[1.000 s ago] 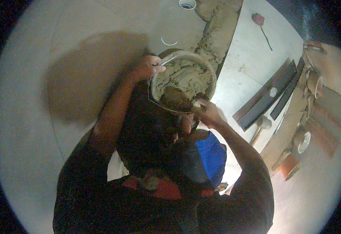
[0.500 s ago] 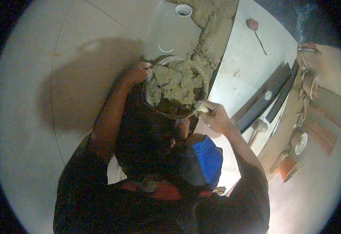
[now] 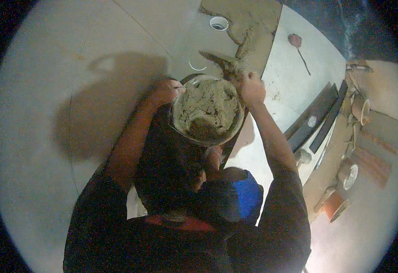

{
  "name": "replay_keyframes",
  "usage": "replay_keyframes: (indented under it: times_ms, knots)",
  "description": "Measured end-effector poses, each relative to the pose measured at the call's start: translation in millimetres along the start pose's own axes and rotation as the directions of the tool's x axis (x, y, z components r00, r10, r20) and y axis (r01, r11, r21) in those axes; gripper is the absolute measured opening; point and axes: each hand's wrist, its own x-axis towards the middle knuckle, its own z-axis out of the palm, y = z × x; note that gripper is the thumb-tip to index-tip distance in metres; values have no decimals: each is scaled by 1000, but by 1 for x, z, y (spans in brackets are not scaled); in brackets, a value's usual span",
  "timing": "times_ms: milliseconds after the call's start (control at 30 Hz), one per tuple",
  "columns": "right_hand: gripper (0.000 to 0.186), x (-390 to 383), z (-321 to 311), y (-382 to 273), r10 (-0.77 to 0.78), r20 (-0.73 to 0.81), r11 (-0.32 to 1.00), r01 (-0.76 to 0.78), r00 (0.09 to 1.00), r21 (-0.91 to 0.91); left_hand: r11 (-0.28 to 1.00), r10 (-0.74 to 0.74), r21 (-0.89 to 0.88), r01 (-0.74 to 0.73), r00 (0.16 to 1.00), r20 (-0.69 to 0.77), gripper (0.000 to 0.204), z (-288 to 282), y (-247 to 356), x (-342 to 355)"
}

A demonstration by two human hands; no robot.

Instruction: The person applies mortar to a floor and the back of a tile using a trowel.

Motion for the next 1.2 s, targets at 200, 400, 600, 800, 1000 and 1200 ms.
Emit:
replay_keyframes:
  times_ms: [200,400,600,800,1000,1200]
  knots:
    - [37,-27,-80,5,-54,-16,938,56,998,342,970,-120,-197,145,984,130,38,-2,-4,-1]
    - [40,-65,-150,10,-196,333,978,159,923,134,919,-16,-391,52,995,96,30,-3,-2,-5]
    - [42,-79,-121,-11,-239,399,964,264,885,-8,941,-27,-331,72,990,137,31,-25,31,-25]
    - [38,-120,-110,-4,-339,371,939,333,865,82,925,102,-370,-91,995,12,31,-5,15,-7]
    - [38,-109,-147,6,-114,370,993,113,922,24,929,155,-337,-155,988,-27,31,11,-6,1]
    - [32,-123,-41,7,-192,588,724,-291,786,626,936,189,-310,-169,981,37,26,10,22,-3]
